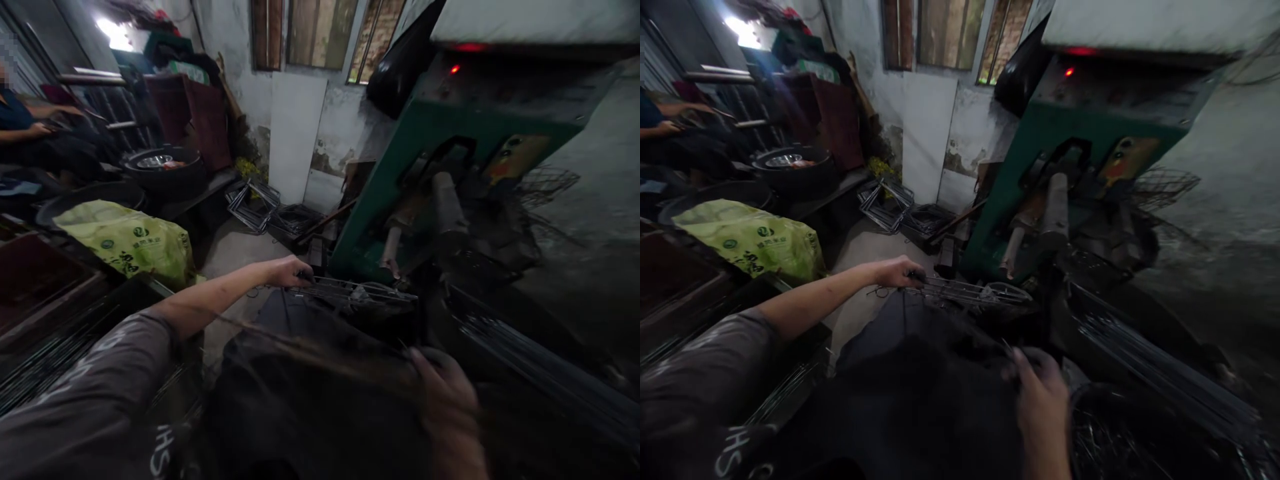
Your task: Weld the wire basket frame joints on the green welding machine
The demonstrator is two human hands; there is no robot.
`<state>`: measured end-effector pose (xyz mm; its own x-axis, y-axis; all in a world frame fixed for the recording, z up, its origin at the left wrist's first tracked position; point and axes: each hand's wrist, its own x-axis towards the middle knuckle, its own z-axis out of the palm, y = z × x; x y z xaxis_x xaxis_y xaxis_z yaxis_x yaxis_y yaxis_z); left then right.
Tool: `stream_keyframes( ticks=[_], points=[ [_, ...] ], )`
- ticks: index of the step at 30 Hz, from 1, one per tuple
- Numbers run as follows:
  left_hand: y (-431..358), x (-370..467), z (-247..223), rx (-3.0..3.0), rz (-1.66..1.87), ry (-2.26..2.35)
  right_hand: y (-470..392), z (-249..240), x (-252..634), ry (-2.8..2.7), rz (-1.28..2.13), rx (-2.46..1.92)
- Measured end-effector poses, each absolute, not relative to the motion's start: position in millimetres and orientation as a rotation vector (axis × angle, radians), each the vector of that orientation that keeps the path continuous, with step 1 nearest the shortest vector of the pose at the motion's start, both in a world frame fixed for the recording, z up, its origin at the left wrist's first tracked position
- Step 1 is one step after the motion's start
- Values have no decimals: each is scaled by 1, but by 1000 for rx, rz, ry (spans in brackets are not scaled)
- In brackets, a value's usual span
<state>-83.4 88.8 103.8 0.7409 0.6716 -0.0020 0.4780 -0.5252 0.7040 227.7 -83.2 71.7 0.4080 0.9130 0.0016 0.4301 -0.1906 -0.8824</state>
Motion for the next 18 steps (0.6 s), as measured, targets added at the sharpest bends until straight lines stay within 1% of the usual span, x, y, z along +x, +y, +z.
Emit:
stream_keyframes(
  ticks=[2,6,11,18],
  points=[
    [87,-77,106,2223,388,815,-49,71,203,-828,758,-1577],
    [89,-68,105,2211,416,756,5,72,170,-581,777,-1340],
    [97,-59,96,2233,392,739,20,58,178,-515,662,-1235],
    [105,-49,80,2215,385,776,34,28,192,-593,538,-1251]
  ],
)
